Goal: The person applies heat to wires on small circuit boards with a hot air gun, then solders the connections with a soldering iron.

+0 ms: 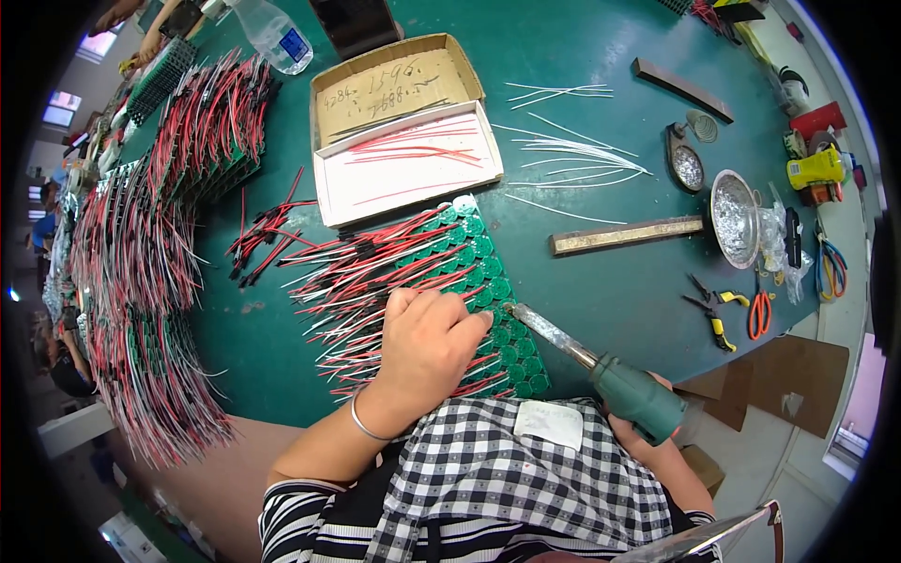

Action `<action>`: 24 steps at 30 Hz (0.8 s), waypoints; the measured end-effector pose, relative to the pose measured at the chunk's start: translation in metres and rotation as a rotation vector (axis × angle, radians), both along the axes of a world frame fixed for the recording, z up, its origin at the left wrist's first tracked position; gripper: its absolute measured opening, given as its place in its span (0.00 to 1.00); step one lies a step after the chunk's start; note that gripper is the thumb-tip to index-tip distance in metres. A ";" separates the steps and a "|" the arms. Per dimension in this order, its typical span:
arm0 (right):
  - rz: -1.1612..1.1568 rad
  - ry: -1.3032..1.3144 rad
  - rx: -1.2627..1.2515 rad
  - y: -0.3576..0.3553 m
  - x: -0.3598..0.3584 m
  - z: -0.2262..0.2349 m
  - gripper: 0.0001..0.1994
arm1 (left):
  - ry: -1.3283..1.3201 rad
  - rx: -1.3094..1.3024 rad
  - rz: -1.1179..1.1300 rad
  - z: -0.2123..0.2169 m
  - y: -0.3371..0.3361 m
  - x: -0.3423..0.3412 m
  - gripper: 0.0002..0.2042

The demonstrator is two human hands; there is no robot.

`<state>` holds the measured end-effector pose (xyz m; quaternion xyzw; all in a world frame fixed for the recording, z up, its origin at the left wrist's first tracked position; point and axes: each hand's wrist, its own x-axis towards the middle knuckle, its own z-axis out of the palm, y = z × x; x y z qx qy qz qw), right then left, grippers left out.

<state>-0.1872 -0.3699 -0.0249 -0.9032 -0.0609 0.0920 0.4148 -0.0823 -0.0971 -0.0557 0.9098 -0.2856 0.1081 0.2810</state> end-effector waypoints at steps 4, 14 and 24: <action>0.035 -0.047 -0.026 0.000 0.001 -0.001 0.11 | 0.024 -0.026 -0.024 -0.002 0.000 0.002 0.08; 0.081 -0.043 -0.045 0.000 0.004 0.001 0.13 | 0.079 0.000 -0.013 0.000 0.000 0.002 0.04; 0.158 -0.149 -0.107 0.002 0.013 0.001 0.13 | 0.082 -0.032 -0.018 -0.002 0.000 0.003 0.07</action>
